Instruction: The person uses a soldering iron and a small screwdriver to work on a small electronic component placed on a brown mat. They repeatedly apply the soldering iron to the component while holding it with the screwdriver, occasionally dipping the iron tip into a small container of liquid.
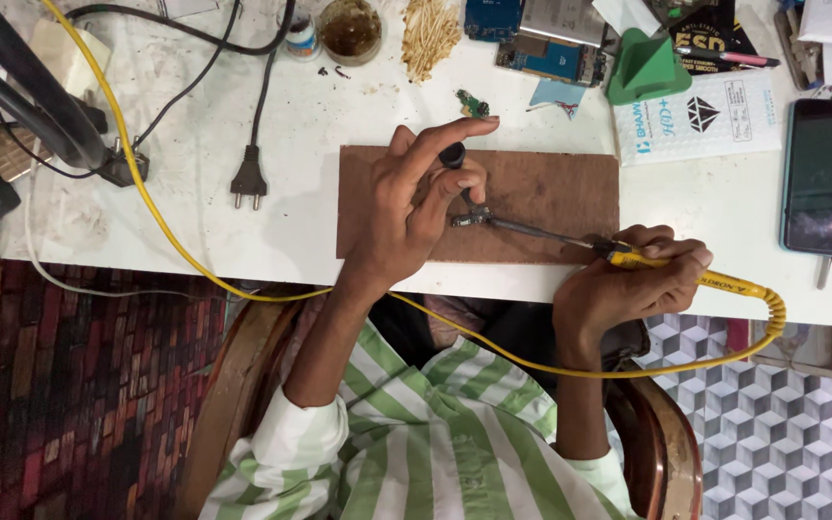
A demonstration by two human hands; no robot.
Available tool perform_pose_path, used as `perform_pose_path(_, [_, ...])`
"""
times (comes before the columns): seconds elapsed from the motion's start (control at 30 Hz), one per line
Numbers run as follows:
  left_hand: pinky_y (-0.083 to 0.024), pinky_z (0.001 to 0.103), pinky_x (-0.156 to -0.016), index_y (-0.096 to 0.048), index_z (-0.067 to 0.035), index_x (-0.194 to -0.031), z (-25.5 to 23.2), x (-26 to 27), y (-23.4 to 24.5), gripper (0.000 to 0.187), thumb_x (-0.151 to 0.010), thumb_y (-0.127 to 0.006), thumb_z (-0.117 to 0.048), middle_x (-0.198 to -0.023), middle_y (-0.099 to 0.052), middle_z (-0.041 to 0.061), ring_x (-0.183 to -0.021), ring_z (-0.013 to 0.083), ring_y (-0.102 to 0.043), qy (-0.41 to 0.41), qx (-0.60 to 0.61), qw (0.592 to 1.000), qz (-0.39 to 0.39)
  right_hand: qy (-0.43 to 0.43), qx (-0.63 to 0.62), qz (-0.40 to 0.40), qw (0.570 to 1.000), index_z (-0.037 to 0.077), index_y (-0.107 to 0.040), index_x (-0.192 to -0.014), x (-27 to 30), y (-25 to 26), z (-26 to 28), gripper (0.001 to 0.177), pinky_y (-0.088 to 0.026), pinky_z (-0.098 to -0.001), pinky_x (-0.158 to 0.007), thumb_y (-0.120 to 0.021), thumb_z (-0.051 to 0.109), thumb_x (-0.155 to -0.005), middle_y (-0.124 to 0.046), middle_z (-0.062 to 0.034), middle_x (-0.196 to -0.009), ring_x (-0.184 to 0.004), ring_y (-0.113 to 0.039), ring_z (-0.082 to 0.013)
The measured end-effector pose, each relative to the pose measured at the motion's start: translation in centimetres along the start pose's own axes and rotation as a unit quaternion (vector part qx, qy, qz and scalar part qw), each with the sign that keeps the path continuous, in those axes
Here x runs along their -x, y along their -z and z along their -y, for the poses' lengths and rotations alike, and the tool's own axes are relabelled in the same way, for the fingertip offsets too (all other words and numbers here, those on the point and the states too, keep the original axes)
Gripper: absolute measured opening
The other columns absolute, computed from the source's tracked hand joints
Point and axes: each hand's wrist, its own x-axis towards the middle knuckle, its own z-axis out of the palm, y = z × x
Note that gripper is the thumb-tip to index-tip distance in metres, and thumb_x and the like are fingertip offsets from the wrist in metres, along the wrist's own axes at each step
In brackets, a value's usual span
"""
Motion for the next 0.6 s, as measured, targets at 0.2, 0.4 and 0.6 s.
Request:
perform_pose_path(0.2, [-0.046, 0.025, -0.082, -0.058, -0.008, -0.145, 0.2, 0.2, 0.1, 0.032, -0.116, -0.053, -0.019, -0.081, -0.069, 0.001, -0.075, 0.0076, -0.064, -0.01, -0.031, 0.999, 0.001, -0.005, 0.01, 0.002, 1.0, 0.008, -0.033, -0.083, -0.1, 0.1, 0.0, 0.042, -0.036, -0.0256, -0.06, -0.043, 0.029, -0.118, -0.032, -0.0027, -0.075, -0.067, -0.043, -0.0152])
perform_pose_path(0.4, [-0.052, 0.024, -0.083, -0.056, -0.01, -0.148, 0.3, 0.0, -0.1, 0.032, -0.118, -0.053, -0.023, -0.079, -0.068, 0.001, -0.079, 0.0068, -0.067, -0.014, 0.004, 1.0, -0.002, -0.01, -0.002, 0.003, 1.0, 0.009, -0.034, -0.083, -0.2, -0.1, -0.1, 0.042, -0.035, -0.0247, -0.06, -0.045, 0.03, -0.118, -0.032, -0.0025, -0.074, -0.068, -0.043, -0.0148])
perform_pose_path(0.6, [-0.053, 0.024, -0.08, -0.054, -0.011, -0.15, 1.0, 0.3, -0.1, 0.035, -0.118, -0.051, -0.027, -0.078, -0.066, 0.001, -0.076, 0.0075, -0.066, -0.002, 0.025, 1.0, 0.001, -0.021, -0.01, -0.018, 1.0, 0.009, -0.036, -0.083, 0.0, 0.2, -0.2, 0.041, -0.038, -0.0274, -0.063, -0.047, 0.032, -0.114, -0.036, -0.0036, -0.076, -0.069, -0.045, -0.0153])
